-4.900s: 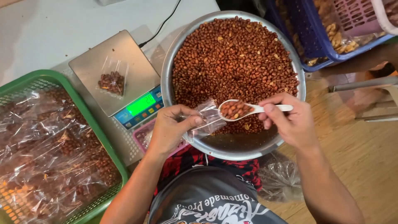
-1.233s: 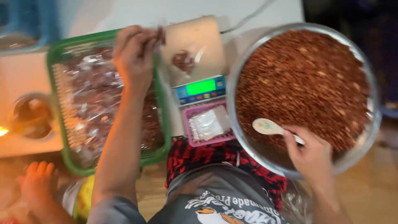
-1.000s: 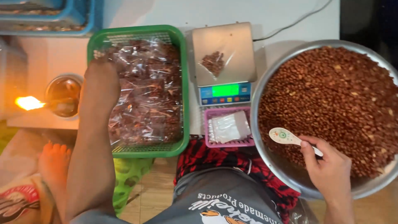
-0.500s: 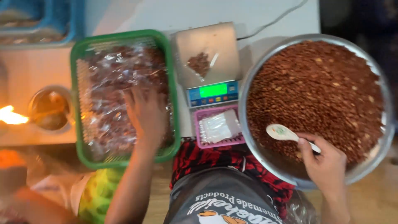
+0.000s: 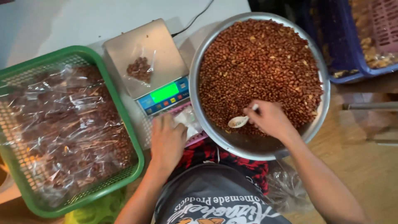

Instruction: The person scoops roasted peanuts from a large metal bowl using a spoon and places them into small plastic bags, then places the filled bags onto a digital scale to weigh them.

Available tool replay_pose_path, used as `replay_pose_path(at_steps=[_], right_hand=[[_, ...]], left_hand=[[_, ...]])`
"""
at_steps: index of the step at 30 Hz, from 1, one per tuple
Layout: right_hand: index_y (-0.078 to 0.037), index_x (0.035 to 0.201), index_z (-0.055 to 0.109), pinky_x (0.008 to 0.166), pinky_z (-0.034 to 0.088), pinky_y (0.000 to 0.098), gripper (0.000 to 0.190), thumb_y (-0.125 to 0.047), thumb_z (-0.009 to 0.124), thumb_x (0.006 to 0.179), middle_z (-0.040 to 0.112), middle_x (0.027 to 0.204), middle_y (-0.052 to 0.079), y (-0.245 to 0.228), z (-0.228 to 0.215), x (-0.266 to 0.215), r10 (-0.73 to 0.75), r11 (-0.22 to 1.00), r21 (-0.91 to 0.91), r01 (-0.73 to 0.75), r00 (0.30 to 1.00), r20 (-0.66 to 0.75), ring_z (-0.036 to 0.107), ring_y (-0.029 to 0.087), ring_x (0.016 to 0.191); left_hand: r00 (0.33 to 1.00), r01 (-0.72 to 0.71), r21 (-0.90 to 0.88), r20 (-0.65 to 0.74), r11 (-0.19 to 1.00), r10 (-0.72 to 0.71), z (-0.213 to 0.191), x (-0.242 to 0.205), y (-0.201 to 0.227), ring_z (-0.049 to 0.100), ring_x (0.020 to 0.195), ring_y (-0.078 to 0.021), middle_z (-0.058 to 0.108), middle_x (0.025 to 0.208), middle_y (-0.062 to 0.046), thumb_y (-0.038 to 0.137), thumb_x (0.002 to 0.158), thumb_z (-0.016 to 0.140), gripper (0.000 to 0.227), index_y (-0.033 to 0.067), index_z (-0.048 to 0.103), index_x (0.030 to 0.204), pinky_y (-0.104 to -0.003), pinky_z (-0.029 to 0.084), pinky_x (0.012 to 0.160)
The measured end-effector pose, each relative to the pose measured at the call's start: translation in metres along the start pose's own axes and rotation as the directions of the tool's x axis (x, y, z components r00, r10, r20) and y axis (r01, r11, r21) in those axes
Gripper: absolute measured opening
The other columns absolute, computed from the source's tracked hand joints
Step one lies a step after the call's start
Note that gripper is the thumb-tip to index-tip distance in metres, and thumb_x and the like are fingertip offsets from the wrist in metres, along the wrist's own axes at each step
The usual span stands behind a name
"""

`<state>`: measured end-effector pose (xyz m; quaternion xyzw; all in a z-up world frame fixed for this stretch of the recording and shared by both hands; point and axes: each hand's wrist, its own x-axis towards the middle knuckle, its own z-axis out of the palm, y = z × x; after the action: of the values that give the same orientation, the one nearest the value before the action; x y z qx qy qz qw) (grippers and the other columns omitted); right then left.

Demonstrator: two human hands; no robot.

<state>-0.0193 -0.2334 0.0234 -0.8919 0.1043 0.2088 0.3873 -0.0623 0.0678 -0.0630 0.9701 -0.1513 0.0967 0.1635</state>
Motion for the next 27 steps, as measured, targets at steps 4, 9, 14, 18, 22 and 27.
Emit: replay_pose_path(at_steps=[4,9,14,18,22,27], right_hand=[[0.008,0.094,0.071,0.049,0.055,0.0509,0.024,-0.015,0.068,0.097,0.072,0.072,0.03,0.005,0.03,0.035,-0.122,0.975,-0.185,0.119,0.992,-0.005,0.072,0.045,0.062],[0.0,0.094,0.072,0.054,0.065,0.0354,0.016,-0.013,0.066,0.101,0.074,0.073,0.017,-0.005,0.055,0.058,-0.097,0.924,0.334,0.184,0.961,-0.26,0.075,0.022,0.061],[-0.003,0.104,0.073,0.068,0.065,0.0362,0.013,-0.013,0.064,0.105,0.075,0.08,0.015,0.011,0.042,0.034,-0.177,0.883,0.369,0.289,0.934,-0.31,0.075,0.02,0.072],[0.006,0.108,0.069,0.064,0.068,0.0365,0.018,-0.011,0.062,0.105,0.074,0.082,0.021,0.021,0.023,0.008,-0.154,0.783,0.532,0.323,0.929,-0.337,0.074,0.021,0.068],[0.007,0.107,0.069,0.062,0.068,0.0377,0.018,-0.01,0.063,0.104,0.073,0.081,0.021,0.023,0.006,-0.015,-0.165,0.784,0.511,0.353,0.912,-0.377,0.075,0.022,0.066],[0.007,0.105,0.07,0.061,0.067,0.0336,0.02,-0.012,0.064,0.103,0.073,0.077,0.021,0.023,-0.004,-0.034,-0.187,0.772,0.488,0.407,0.879,-0.439,0.074,0.02,0.062]], left_hand=[[0.983,-0.043,-0.06,-0.179,0.997,0.032,-0.03,-0.013,-0.005,0.061,0.106,-0.0461,0.06,0.105,-0.018,0.019,0.083,0.08,0.014,0.0081,0.072,0.078,-0.049,0.053,0.087],[0.994,0.056,-0.324,-0.067,0.944,-0.082,-0.014,-0.038,-0.017,0.067,0.072,-0.0269,0.056,0.076,-0.005,0.038,0.092,0.077,0.029,0.0112,0.065,0.094,-0.036,0.056,0.065],[0.976,0.018,-0.439,-0.188,0.898,-0.112,-0.051,-0.006,-0.004,0.066,0.073,-0.0292,0.059,0.078,-0.01,0.006,0.09,0.074,0.044,0.0,0.06,0.132,-0.039,0.056,0.067],[0.977,0.057,-0.61,-0.127,0.79,-0.168,-0.056,0.019,0.001,0.068,0.074,-0.0246,0.063,0.076,-0.006,-0.003,0.083,0.076,0.057,0.0045,0.063,0.138,-0.037,0.057,0.072],[0.983,0.185,-0.782,0.14,0.596,-0.121,-0.066,0.053,0.018,0.066,0.077,-0.0282,0.067,0.08,-0.012,-0.007,0.083,0.068,0.087,-0.0035,0.024,0.158,-0.039,0.054,0.073],[0.969,0.243,-0.732,0.208,0.637,-0.131,-0.045,0.067,0.01,0.067,0.079,-0.0219,0.067,0.088,-0.004,0.007,0.079,0.078,0.019,0.0187,0.084,0.093,-0.032,0.056,0.073]])
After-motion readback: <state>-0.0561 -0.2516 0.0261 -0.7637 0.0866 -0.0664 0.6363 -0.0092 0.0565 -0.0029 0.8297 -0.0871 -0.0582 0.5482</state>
